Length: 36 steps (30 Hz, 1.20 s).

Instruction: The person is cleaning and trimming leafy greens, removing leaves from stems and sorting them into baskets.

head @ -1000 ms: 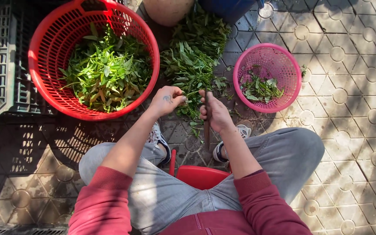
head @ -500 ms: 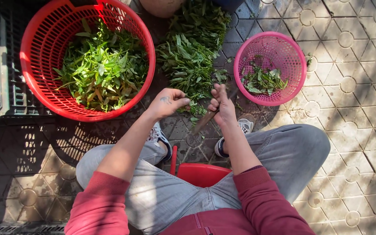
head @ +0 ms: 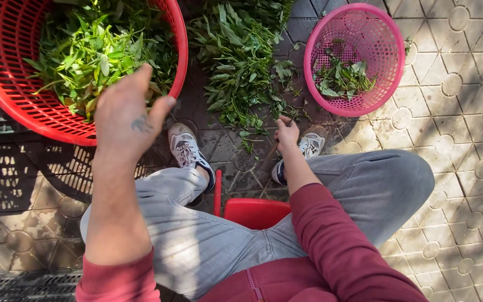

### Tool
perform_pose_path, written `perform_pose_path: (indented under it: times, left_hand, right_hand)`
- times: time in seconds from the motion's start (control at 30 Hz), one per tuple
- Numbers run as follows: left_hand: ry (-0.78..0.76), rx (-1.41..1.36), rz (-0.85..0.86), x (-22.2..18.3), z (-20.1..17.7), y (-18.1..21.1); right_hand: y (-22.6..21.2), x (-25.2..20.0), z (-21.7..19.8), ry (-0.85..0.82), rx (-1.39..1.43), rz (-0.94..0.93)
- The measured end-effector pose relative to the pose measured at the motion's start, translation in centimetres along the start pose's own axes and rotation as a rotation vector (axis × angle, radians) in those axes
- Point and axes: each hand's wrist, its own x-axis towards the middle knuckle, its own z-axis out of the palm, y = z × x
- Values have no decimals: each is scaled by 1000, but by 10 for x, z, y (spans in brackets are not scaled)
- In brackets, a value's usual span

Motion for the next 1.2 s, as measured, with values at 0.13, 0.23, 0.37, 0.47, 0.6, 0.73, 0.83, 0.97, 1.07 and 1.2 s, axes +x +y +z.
perform_pose_path:
  times: [0.13, 0.23, 0.37, 0.47, 0.6, 0.73, 0.83, 0.97, 1.07, 1.2]
  left_hand:
    - [-188, 39, 12, 0, 2, 20]
    - [-219, 82, 96, 0, 3, 28]
    - [-223, 79, 155, -2, 11, 33]
    - [-223, 86, 171, -3, 21, 34]
    - [-237, 77, 149, -4, 23, 38]
    - [-205, 82, 168, -2, 28, 36]
    - [-180, 91, 175, 0, 33, 30]
    - [-167, 41, 159, -1, 37, 16]
    - [-138, 60, 149, -3, 30, 14]
    - [-104, 93, 167, -5, 27, 23]
  right_hand:
    - [13, 3, 19, 13, -381, -101]
    - [-12, -19, 42, -87, -636, -29]
    - [-3, 1, 62, -137, -925, -175]
    - [4, 27, 60, -225, -1090, -173]
    - [-22, 10, 43, -258, -771, 2]
    - [-73, -44, 55, -195, -207, 52]
    - [-131, -116, 99, -374, -14, -52]
    - [-192, -193, 146, -720, -4, -429]
    - [-200, -179, 149, -830, -92, -532]
    - [-112, -34, 105, -361, -470, -488]
